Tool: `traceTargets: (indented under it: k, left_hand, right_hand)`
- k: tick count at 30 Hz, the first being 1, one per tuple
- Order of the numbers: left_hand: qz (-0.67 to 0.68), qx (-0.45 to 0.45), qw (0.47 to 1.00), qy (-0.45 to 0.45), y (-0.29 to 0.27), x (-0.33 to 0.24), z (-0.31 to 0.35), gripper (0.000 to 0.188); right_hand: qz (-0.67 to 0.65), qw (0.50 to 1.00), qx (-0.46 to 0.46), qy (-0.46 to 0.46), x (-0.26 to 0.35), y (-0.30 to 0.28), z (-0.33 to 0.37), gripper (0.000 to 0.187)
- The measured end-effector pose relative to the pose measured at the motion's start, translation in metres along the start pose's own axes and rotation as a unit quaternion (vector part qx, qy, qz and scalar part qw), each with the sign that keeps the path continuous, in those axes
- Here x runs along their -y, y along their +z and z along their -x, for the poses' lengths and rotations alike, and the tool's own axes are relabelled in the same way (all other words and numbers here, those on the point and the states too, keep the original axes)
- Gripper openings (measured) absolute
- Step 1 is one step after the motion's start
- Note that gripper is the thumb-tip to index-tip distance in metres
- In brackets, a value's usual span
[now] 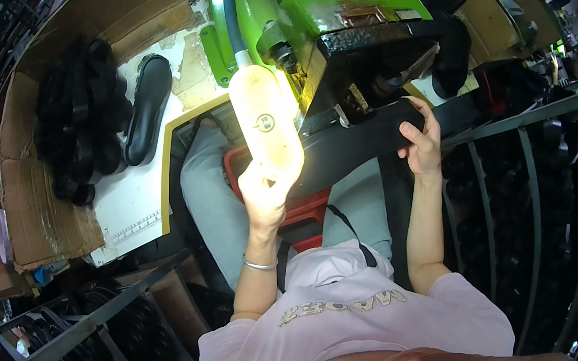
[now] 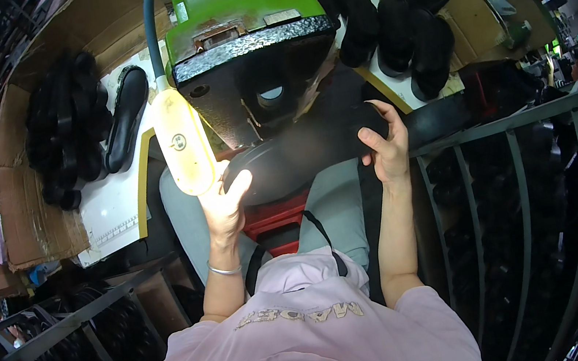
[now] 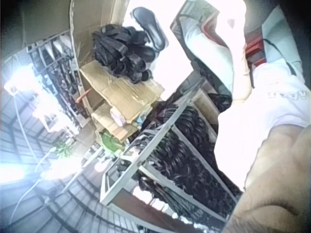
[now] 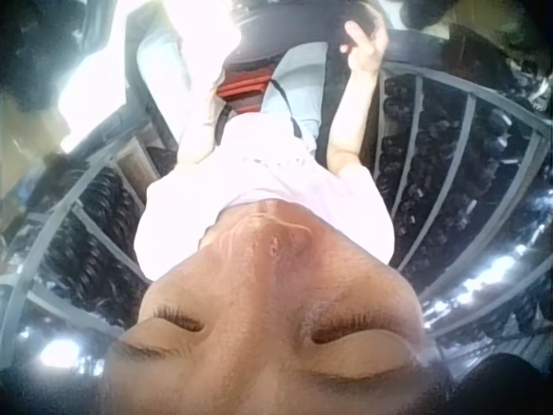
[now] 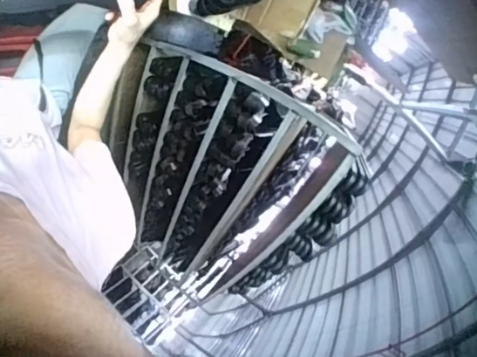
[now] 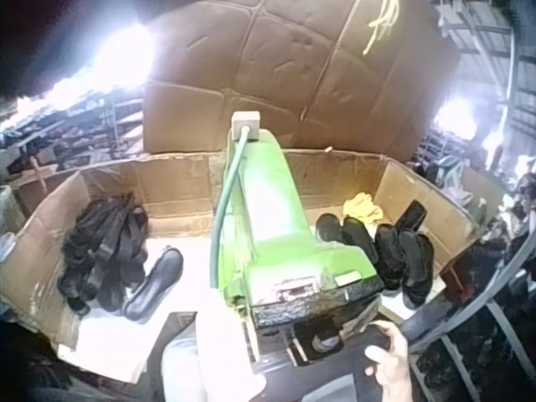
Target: The person repeatedly picks up black shoe parts from a pile and presses them against a rotating grinding wheel on a green machine. The person handles the parts one by one, grinding the edges and then placing them back on the pile.
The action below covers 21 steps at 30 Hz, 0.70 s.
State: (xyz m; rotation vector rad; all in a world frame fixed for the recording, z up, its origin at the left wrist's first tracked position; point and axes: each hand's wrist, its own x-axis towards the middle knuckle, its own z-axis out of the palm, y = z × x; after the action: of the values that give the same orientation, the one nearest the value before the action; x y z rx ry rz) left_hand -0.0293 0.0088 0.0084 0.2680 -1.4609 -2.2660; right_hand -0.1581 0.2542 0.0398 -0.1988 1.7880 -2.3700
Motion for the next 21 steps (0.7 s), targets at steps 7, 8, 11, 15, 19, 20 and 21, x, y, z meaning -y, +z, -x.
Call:
traceTargets:
  k: [7,8,11,15,19,20,21]
  left_hand:
    - [0.003,0.011,1.000,-0.003,-0.022,-0.011,0.002,0.033]
    - [0.001,0.011,1.000,-0.007,-0.026,-0.011,0.003,0.032]
    - [0.007,0.020,0.998,-0.055,-0.046,-0.008,0.005,0.030]
    - [-0.070,0.048,0.996,-0.031,-0.058,-0.021,0.006,0.028]
    - [-0.247,0.038,0.968,-0.016,-0.043,-0.033,0.001,0.025]
    - [-0.325,0.057,0.943,0.054,-0.031,-0.039,-0.006,0.026]
    - [-0.358,0.067,0.927,0.093,-0.022,-0.037,-0.011,0.031]
  right_hand:
    - [0.017,1.000,0.018,-0.015,0.000,0.020,0.007,0.055]
    - [0.025,0.999,0.025,-0.020,-0.001,0.022,0.008,0.055]
    - [0.019,0.999,0.045,-0.018,0.000,0.033,0.009,0.056]
    - [0.010,0.995,0.092,-0.021,-0.007,0.044,0.007,0.057]
    - [-0.010,0.995,0.087,-0.043,-0.008,0.041,0.007,0.058]
    - [-0.012,0.996,0.078,-0.050,-0.007,0.034,0.005,0.058]
    - [-0.012,0.996,0.067,-0.064,-0.005,0.030,0.005,0.059]
